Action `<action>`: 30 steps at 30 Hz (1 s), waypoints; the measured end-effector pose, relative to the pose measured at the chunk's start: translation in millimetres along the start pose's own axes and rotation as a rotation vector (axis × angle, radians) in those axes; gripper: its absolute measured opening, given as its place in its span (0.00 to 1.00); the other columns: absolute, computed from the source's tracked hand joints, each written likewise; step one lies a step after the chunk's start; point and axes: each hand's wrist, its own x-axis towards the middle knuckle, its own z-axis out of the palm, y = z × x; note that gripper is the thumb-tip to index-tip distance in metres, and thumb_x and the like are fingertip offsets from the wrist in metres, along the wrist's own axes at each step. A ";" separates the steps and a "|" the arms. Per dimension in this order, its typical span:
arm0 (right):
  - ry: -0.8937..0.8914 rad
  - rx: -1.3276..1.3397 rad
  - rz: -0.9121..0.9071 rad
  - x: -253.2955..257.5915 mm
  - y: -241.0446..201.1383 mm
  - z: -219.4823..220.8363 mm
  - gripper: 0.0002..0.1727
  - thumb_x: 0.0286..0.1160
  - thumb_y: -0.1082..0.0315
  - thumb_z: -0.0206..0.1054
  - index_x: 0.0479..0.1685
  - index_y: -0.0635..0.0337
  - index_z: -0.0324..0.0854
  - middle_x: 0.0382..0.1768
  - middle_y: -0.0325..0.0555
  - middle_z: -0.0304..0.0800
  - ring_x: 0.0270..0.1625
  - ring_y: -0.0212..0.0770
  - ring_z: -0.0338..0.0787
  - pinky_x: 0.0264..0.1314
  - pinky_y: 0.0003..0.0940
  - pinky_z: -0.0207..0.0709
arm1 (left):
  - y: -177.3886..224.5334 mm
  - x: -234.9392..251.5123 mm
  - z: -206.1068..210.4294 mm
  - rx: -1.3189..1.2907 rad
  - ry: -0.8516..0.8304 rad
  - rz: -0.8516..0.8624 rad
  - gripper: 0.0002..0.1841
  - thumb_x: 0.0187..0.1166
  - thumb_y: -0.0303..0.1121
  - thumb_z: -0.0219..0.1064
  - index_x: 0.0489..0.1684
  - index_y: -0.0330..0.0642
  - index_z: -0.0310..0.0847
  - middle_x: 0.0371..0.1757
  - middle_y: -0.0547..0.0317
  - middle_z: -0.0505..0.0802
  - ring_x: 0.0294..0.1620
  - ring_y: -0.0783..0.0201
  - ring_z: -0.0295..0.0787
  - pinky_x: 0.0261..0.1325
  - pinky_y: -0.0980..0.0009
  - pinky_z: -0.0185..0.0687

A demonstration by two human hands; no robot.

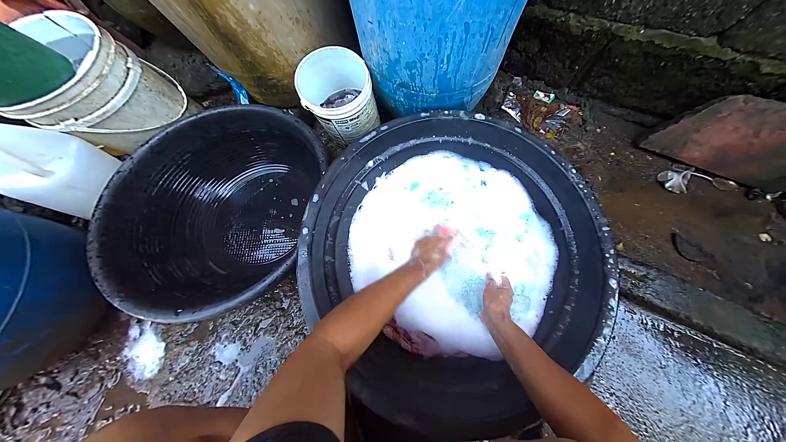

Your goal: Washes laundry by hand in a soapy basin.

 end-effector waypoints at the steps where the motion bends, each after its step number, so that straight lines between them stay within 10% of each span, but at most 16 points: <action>1: -0.001 0.007 0.002 0.4 -1.0 0.9 0.24 0.92 0.68 0.55 0.79 0.76 0.67 0.75 0.73 0.74 0.80 0.58 0.74 0.83 0.49 0.62 | -8.0 11.7 -3.3 0.000 0.022 -0.046 0.30 0.86 0.36 0.62 0.90 0.55 0.65 0.89 0.38 0.67 0.83 0.33 0.70 0.77 0.37 0.71; 16: -0.010 0.033 -0.032 1.5 -0.1 -0.2 0.20 0.89 0.72 0.57 0.73 0.78 0.72 0.70 0.73 0.79 0.74 0.58 0.78 0.78 0.51 0.67 | 3.2 -17.1 3.0 -0.049 0.008 0.027 0.29 0.83 0.34 0.63 0.86 0.46 0.70 0.87 0.39 0.71 0.82 0.36 0.73 0.79 0.40 0.70; 20: -0.099 -0.104 -0.490 -5.3 -15.7 -4.9 0.19 0.87 0.76 0.56 0.68 0.81 0.76 0.65 0.73 0.85 0.71 0.59 0.85 0.79 0.47 0.71 | -79.9 16.3 -48.0 0.079 0.251 -0.311 0.28 0.84 0.36 0.65 0.86 0.50 0.71 0.88 0.30 0.66 0.83 0.24 0.65 0.74 0.27 0.68; 24: -0.359 -0.034 -0.926 -17.8 -58.1 -20.8 0.15 0.80 0.77 0.60 0.56 0.81 0.83 0.56 0.65 0.91 0.62 0.41 0.90 0.71 0.32 0.78 | -69.4 -5.0 -59.9 0.130 0.158 0.242 0.30 0.80 0.31 0.70 0.85 0.47 0.73 0.86 0.29 0.70 0.91 0.32 0.55 0.89 0.31 0.37; 27: -0.442 -0.316 -0.983 -13.0 -102.5 -77.4 0.17 0.79 0.71 0.66 0.59 0.75 0.85 0.57 0.64 0.91 0.64 0.49 0.90 0.74 0.43 0.77 | -69.9 -26.2 -80.5 -0.068 0.056 0.319 0.19 0.87 0.35 0.64 0.64 0.27 0.84 0.65 0.34 0.90 0.74 0.43 0.82 0.88 0.46 0.54; 30: -0.548 -0.425 -0.874 13.1 -130.1 -132.3 0.14 0.73 0.68 0.74 0.48 0.72 0.88 0.45 0.57 0.92 0.50 0.46 0.90 0.60 0.46 0.79 | -61.1 -60.6 -97.9 -0.583 0.137 0.345 0.07 0.78 0.29 0.70 0.41 0.33 0.86 0.31 0.64 0.89 0.32 0.77 0.82 0.45 0.76 0.79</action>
